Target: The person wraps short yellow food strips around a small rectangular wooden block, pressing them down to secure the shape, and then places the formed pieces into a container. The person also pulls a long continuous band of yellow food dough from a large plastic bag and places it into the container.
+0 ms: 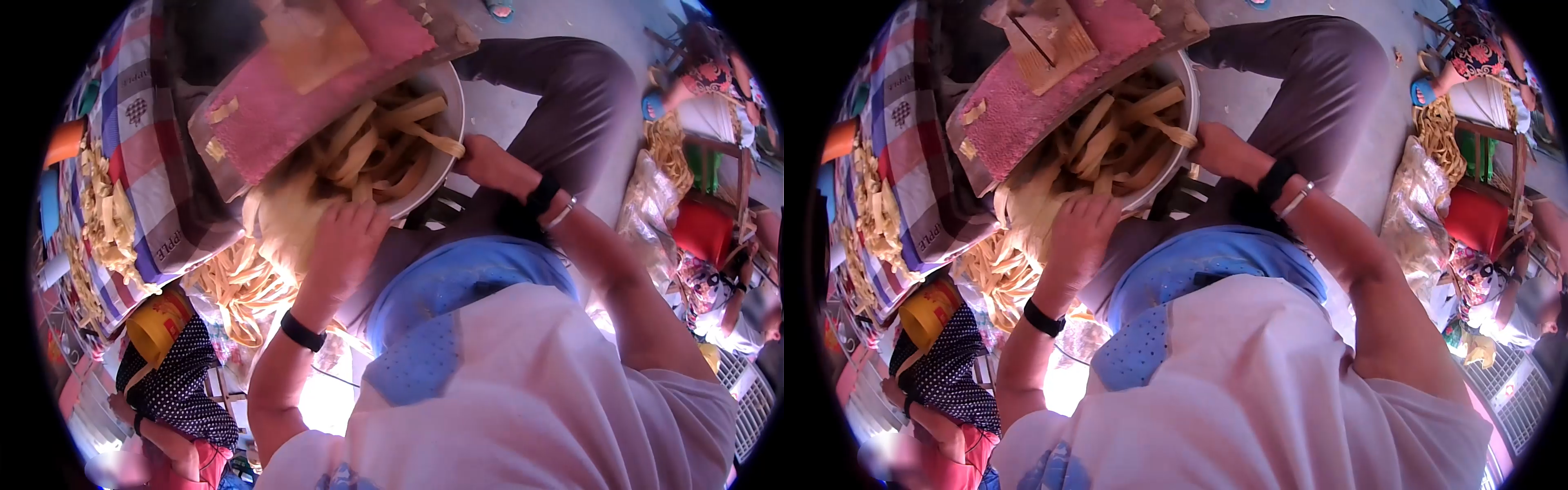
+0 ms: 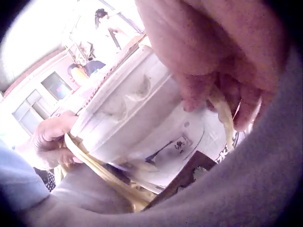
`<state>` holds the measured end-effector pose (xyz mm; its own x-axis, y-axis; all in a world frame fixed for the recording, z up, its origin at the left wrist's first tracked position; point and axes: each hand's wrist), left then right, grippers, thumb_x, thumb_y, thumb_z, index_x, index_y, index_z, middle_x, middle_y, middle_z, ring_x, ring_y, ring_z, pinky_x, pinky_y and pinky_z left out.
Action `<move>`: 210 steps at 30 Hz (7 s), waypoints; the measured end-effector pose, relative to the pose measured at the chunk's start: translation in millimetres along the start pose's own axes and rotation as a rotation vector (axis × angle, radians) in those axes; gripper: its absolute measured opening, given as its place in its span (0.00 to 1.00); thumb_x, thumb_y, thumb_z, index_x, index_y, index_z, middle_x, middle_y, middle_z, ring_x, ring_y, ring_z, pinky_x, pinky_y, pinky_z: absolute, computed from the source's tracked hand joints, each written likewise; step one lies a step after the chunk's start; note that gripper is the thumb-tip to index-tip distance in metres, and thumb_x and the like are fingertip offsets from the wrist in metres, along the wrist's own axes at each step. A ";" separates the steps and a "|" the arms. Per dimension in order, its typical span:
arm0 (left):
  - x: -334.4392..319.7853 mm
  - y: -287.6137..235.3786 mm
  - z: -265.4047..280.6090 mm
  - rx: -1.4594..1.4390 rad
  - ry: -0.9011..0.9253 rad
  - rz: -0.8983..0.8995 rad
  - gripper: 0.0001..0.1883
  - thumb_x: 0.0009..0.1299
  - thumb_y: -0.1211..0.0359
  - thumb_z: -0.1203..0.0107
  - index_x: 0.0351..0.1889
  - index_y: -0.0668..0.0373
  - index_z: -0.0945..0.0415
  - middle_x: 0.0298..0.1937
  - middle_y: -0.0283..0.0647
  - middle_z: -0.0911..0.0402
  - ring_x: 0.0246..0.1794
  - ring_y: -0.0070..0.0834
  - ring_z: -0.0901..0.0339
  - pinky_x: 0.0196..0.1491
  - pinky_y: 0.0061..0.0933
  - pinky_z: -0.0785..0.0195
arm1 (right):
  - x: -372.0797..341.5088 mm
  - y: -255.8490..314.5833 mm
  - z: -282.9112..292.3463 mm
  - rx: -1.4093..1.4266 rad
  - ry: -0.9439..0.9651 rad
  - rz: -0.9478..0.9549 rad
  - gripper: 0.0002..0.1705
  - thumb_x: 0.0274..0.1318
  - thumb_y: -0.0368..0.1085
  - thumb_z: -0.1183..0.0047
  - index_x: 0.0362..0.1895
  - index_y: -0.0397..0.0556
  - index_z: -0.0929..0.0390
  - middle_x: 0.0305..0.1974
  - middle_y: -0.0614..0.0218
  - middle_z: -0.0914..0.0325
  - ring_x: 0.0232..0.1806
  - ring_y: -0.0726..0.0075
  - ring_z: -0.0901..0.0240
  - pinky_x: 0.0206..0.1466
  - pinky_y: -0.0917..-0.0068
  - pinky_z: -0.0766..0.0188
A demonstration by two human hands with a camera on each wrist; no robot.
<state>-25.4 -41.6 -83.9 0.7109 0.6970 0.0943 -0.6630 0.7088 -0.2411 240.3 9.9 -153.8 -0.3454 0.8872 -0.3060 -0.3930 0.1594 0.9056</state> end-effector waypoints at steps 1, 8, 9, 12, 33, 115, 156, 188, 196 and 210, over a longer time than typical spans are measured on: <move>-2.9 4.4 -0.4 0.011 -0.001 0.002 0.22 0.54 0.71 0.45 0.49 0.59 0.28 0.43 0.43 0.24 0.44 0.39 0.27 0.46 0.40 0.36 | 0.9 -4.4 0.3 -0.062 -0.009 -0.051 0.18 0.49 0.37 0.42 0.44 0.40 0.25 0.33 0.49 0.22 0.36 0.57 0.24 0.41 0.64 0.31; -8.2 -0.5 33.2 -1.033 -0.648 0.651 0.10 0.73 0.69 0.56 0.45 0.65 0.28 0.34 0.36 0.23 0.30 0.23 0.26 0.34 0.23 0.31 | -49.1 138.0 52.1 -0.091 0.206 -0.004 0.09 0.58 0.32 0.51 0.38 0.39 0.23 0.24 0.72 0.27 0.24 0.84 0.34 0.30 0.83 0.35; 19.1 -16.7 68.3 -1.164 -0.807 0.781 0.11 0.74 0.70 0.57 0.46 0.66 0.27 0.38 0.35 0.23 0.33 0.19 0.26 0.36 0.20 0.30 | -51.7 157.5 55.1 -0.093 0.205 0.001 0.09 0.58 0.32 0.51 0.38 0.39 0.23 0.24 0.72 0.27 0.24 0.84 0.34 0.30 0.83 0.35; 23.9 -9.4 81.5 -0.733 -0.615 0.678 0.13 0.70 0.73 0.52 0.51 0.67 0.29 0.40 0.45 0.20 0.34 0.26 0.22 0.36 0.25 0.28 | -49.3 199.0 56.5 0.312 0.197 0.030 0.09 0.57 0.31 0.49 0.42 0.41 0.25 0.22 0.73 0.30 0.23 0.87 0.35 0.26 0.84 0.38; -33.9 -26.0 221.3 -0.735 -0.673 0.385 0.13 0.62 0.68 0.50 0.38 0.70 0.27 0.33 0.48 0.24 0.31 0.35 0.25 0.38 0.33 0.28 | -39.0 235.9 120.9 -0.245 0.394 0.244 0.06 0.55 0.30 0.49 0.36 0.41 0.26 0.25 0.55 0.28 0.26 0.49 0.31 0.30 0.67 0.35; 44.9 13.3 68.8 -0.813 -0.301 0.835 0.10 0.70 0.66 0.50 0.38 0.64 0.25 0.21 0.33 0.30 0.20 0.19 0.33 0.24 0.20 0.42 | 31.8 134.9 28.2 0.178 -0.015 0.197 0.37 0.40 0.28 0.38 0.59 0.51 0.34 0.56 0.69 0.32 0.53 0.71 0.35 0.55 0.72 0.36; 100.5 147.7 65.0 -1.012 -0.351 0.700 0.07 0.67 0.71 0.48 0.38 0.64 0.25 0.30 0.27 0.27 0.30 0.15 0.33 0.34 0.17 0.40 | 137.2 179.7 35.3 -0.138 -0.095 0.466 0.09 0.55 0.36 0.52 0.34 0.43 0.25 0.25 0.57 0.25 0.27 0.58 0.26 0.33 0.68 0.32; 72.0 30.1 45.1 -1.532 -0.230 0.763 0.09 0.66 0.66 0.47 0.42 0.58 0.28 0.31 0.30 0.26 0.24 0.13 0.36 0.26 0.16 0.44 | 41.1 159.0 24.7 -0.019 0.375 0.053 0.07 0.54 0.33 0.47 0.34 0.42 0.20 0.24 0.66 0.22 0.23 0.75 0.28 0.27 0.79 0.32; 62.4 10.5 53.6 -1.555 -0.159 0.819 0.10 0.66 0.66 0.46 0.42 0.58 0.27 0.27 0.27 0.26 0.21 0.11 0.38 0.25 0.14 0.45 | 24.5 155.3 27.3 -0.325 0.197 0.571 0.11 0.46 0.38 0.44 0.20 0.45 0.28 0.19 0.56 0.29 0.24 0.47 0.29 0.26 0.60 0.34; 65.5 -19.1 59.8 -1.637 0.006 0.919 0.10 0.68 0.69 0.56 0.33 0.64 0.25 0.22 0.33 0.25 0.20 0.18 0.30 0.23 0.19 0.37 | 20.8 133.4 -2.0 -0.428 0.064 0.566 0.06 0.53 0.38 0.47 0.30 0.50 0.25 0.24 0.61 0.26 0.28 0.50 0.27 0.32 0.59 0.32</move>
<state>19.7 -2.9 -15.4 0.3136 0.7470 -0.5862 0.0608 -0.6319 -0.7727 178.9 48.8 -39.9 -0.6397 0.7541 0.1486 -0.4342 -0.5141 0.7397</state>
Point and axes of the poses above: each hand's wrist, its own x-axis towards the middle knuckle, its own z-axis out of the back of the hand, y = z × x
